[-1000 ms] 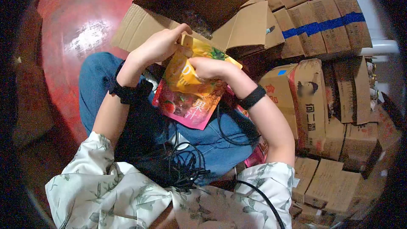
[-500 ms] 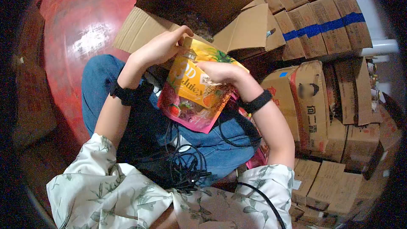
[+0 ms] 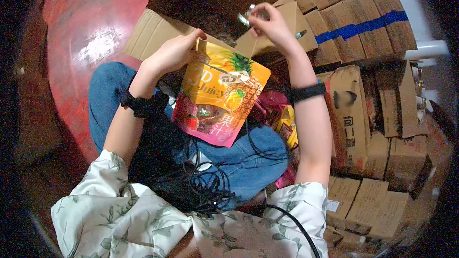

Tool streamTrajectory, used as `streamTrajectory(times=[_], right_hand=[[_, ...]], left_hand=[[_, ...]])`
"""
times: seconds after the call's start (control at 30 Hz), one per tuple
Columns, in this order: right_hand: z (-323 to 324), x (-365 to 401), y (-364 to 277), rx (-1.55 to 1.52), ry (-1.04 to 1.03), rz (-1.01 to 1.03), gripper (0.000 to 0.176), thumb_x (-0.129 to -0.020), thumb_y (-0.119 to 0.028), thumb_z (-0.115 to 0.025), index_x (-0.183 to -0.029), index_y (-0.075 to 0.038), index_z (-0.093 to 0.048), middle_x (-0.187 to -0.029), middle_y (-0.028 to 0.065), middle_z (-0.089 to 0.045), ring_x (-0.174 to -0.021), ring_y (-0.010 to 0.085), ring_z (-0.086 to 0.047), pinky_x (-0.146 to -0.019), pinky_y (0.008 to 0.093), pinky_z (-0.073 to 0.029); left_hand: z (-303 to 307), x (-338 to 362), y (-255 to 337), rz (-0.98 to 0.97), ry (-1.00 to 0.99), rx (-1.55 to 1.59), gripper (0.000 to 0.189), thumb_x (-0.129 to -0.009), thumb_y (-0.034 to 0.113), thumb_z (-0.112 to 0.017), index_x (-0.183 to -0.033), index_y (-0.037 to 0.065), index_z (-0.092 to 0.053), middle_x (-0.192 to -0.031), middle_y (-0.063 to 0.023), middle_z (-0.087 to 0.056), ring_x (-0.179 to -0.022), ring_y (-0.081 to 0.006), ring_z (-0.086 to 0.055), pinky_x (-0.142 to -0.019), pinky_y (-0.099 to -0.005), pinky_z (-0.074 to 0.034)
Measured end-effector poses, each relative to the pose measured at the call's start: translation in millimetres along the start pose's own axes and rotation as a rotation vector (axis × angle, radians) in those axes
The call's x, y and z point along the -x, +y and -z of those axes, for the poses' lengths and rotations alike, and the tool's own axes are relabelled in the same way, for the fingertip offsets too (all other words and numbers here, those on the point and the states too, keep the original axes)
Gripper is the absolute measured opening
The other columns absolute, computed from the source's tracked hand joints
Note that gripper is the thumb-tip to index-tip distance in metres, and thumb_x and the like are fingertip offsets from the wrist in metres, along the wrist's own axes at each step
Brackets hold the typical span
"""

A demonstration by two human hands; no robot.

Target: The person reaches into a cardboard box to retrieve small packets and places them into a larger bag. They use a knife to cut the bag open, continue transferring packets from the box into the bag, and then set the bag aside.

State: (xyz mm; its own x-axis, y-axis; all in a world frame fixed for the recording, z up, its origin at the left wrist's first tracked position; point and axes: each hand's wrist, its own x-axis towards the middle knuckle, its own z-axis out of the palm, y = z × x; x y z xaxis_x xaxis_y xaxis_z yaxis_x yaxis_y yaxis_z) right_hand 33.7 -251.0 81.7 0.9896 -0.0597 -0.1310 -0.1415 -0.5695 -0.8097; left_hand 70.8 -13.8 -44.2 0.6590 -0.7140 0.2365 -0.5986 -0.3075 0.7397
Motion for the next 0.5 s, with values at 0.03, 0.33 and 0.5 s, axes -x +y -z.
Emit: streamTrajectory(times=[0.03, 0.33, 0.5], right_hand=[[-0.5, -9.4, 6.3, -0.093, 0.047, -0.009, 0.033, -0.084, -0.015, -0.061, -0.114, -0.007, -0.047, -0.092, 0.0073, -0.057, -0.077, 0.0131, -0.060, -0.059, 0.0229, -0.050], [-31.5, 19.7, 1.0, 0.340, -0.230, 0.133, 0.017, -0.080, -0.012, -0.061, -0.094, -0.003, -0.057, -0.080, 0.0063, -0.061, -0.073, 0.0121, -0.057, -0.066, 0.0264, -0.047], [-84.4, 37.3, 15.9, 0.547, -0.685, 0.009, 0.023, -0.079, 0.000, -0.054, -0.102, 0.000, -0.056, -0.088, 0.0053, -0.063, -0.084, 0.0112, -0.057, -0.073, 0.0269, -0.047]], left_hand=[[-1.7, -0.9, -2.3, 0.002, -0.005, 0.001, 0.037, -0.078, 0.008, -0.058, -0.112, 0.008, -0.045, -0.092, -0.0220, -0.060, -0.087, -0.0399, -0.057, -0.071, -0.0436, -0.046], [3.3, 4.0, 5.3, -0.012, 0.000, -0.041, 0.030, -0.079, 0.008, -0.050, -0.108, 0.002, -0.044, -0.085, -0.0231, -0.061, -0.082, -0.0398, -0.059, -0.069, -0.0455, -0.047], [1.3, 3.7, 2.3, -0.024, -0.001, -0.055, 0.030, -0.078, 0.008, -0.052, -0.106, 0.002, -0.044, -0.085, -0.0236, -0.061, -0.082, -0.0408, -0.059, -0.068, -0.0460, -0.047]])
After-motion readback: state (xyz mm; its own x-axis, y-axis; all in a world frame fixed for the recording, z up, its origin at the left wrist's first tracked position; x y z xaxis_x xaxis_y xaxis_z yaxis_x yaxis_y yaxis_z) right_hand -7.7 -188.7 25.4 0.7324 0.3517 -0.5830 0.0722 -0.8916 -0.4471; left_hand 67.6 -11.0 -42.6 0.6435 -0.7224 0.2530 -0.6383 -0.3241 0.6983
